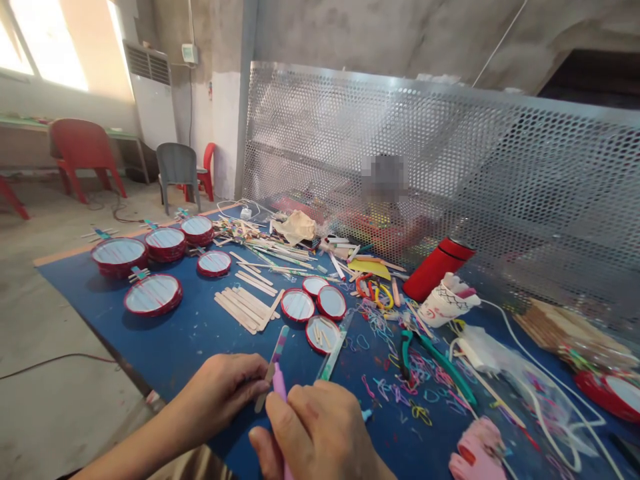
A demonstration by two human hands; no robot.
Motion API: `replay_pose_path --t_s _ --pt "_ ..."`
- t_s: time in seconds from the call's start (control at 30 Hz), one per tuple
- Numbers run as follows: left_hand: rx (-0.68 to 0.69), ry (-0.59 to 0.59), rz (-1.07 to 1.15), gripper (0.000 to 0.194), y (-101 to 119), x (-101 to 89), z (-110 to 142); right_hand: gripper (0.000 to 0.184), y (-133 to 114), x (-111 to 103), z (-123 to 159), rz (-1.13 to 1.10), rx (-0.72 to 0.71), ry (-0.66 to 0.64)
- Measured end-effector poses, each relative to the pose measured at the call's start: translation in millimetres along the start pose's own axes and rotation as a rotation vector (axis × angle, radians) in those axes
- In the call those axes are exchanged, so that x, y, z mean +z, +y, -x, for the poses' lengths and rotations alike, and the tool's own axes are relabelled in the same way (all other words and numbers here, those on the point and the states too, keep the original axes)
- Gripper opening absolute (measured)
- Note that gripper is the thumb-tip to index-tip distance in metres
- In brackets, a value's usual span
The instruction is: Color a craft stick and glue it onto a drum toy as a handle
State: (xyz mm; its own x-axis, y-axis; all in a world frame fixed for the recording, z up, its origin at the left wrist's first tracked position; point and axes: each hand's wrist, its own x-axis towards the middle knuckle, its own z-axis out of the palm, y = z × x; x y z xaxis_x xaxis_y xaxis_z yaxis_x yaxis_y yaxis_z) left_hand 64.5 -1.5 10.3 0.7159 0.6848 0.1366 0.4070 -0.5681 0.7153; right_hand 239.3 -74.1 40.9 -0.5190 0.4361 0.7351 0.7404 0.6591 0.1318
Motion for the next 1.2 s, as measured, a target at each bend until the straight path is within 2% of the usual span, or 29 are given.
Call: replay_pose_path --t_s 1.2 --pt "0.037 0.023 0.029 0.017 0.1 1.4 1.8 0.013 -4.7 -0.2 2.7 -0.065 0.015 -0.036"
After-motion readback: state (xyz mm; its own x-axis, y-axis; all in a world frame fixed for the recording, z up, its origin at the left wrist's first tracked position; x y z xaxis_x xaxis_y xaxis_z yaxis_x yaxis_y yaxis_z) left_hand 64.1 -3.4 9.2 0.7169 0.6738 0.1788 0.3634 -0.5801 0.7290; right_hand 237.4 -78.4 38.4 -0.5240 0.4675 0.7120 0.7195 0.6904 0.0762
